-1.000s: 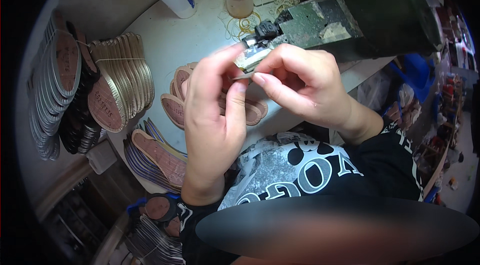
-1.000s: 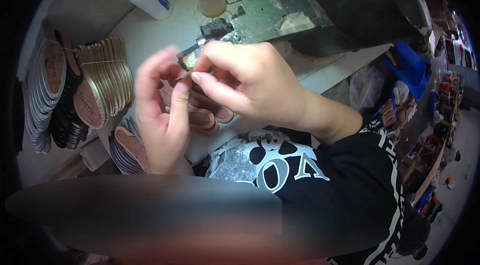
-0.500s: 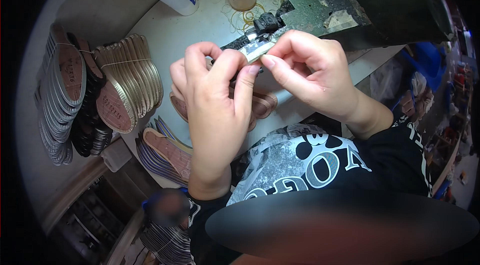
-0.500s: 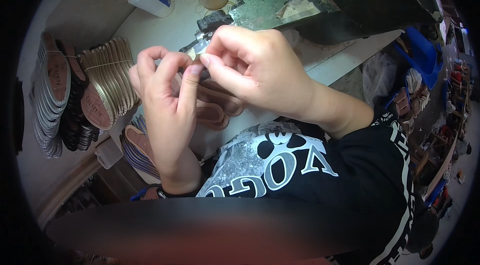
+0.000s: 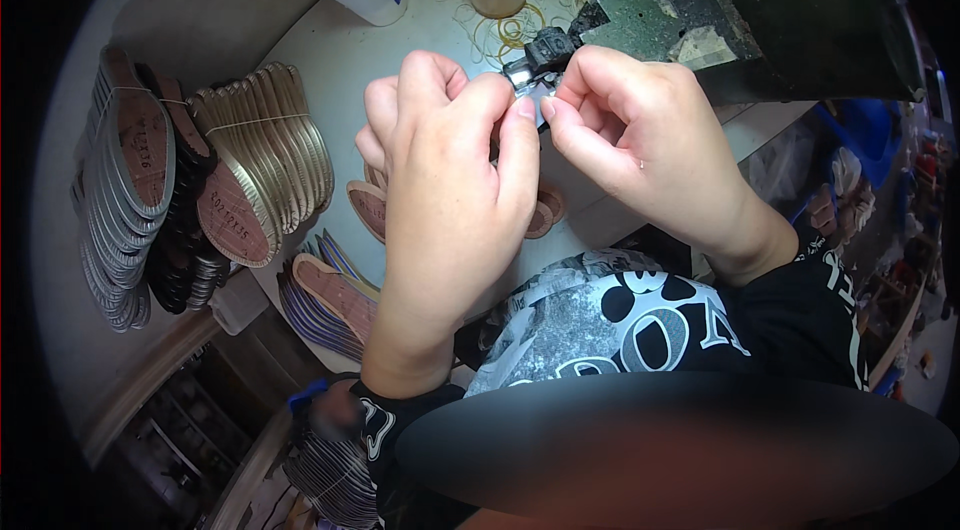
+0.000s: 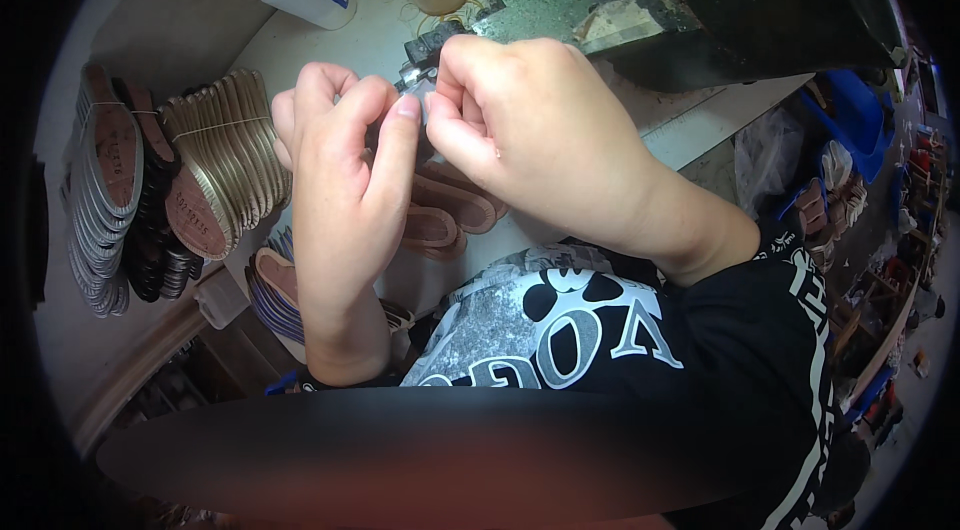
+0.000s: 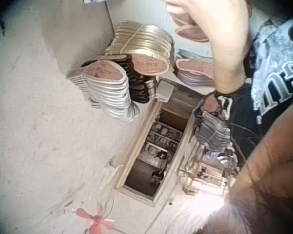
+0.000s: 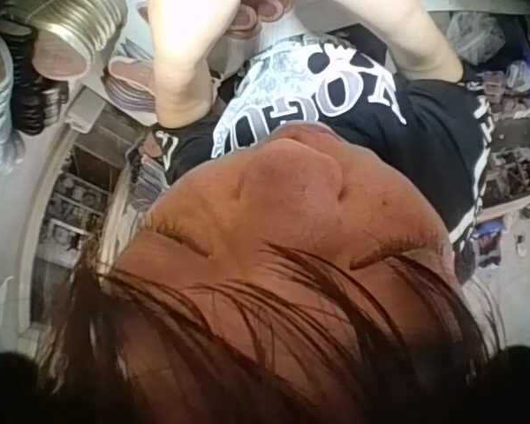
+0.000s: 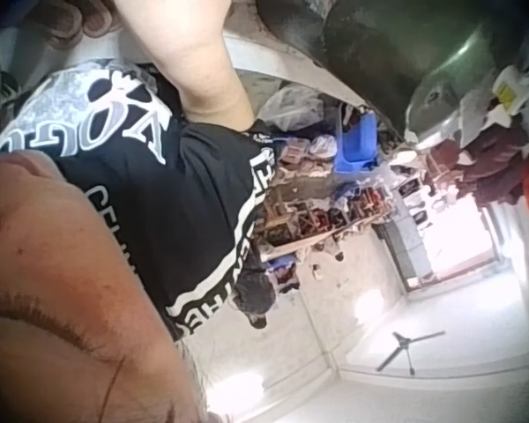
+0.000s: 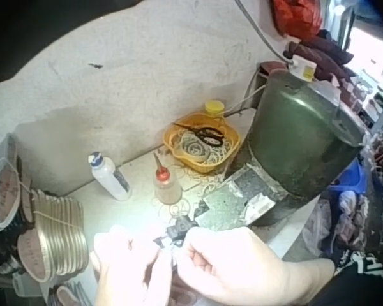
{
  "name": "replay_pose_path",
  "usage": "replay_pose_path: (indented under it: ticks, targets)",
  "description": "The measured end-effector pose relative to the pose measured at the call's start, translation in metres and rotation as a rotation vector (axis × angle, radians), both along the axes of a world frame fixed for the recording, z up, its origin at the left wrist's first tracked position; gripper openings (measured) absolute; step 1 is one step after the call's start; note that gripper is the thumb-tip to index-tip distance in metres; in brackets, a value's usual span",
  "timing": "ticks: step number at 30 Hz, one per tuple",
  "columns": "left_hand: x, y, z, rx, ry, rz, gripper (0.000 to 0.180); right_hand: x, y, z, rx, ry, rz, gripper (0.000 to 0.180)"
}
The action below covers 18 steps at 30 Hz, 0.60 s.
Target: The person is preparing shoe components, including applying tape and handling soles.
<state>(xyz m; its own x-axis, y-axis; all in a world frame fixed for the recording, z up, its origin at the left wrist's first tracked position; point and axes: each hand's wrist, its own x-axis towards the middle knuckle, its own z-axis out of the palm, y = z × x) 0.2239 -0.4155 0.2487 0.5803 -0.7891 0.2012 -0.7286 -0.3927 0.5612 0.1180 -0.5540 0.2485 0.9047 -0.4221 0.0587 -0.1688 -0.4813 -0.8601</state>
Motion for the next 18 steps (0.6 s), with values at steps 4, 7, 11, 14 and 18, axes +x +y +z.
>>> replay_pose_path:
  ticks: [4,7,11,14,18]
  targets:
    - [0.0007,-0.0050,0.0037,0.029,-0.034,-0.018,0.012,0.0010,-0.0029,0.0007,-0.077,-0.011,0.006,0.015]
    - [0.0017,-0.0072,0.0045,0.037,-0.030,-0.030,0.012,0.0013,-0.0045,0.0020,-0.046,0.002,-0.001,0.014]
    - [0.0027,-0.0048,0.0090,0.048,-0.021,-0.050,0.011,-0.0009,-0.0030,0.0048,-0.008,-0.008,-0.006,0.013]
    - [0.0031,-0.0040,0.0088,0.050,-0.018,-0.059,0.011,-0.0021,-0.0019,0.0057,0.024,-0.013,-0.019,0.013]
    - [0.0035,-0.0061,0.0081,0.055,-0.009,-0.053,0.011,-0.0009,-0.0036,0.0026,-0.004,-0.002,-0.025,0.014]
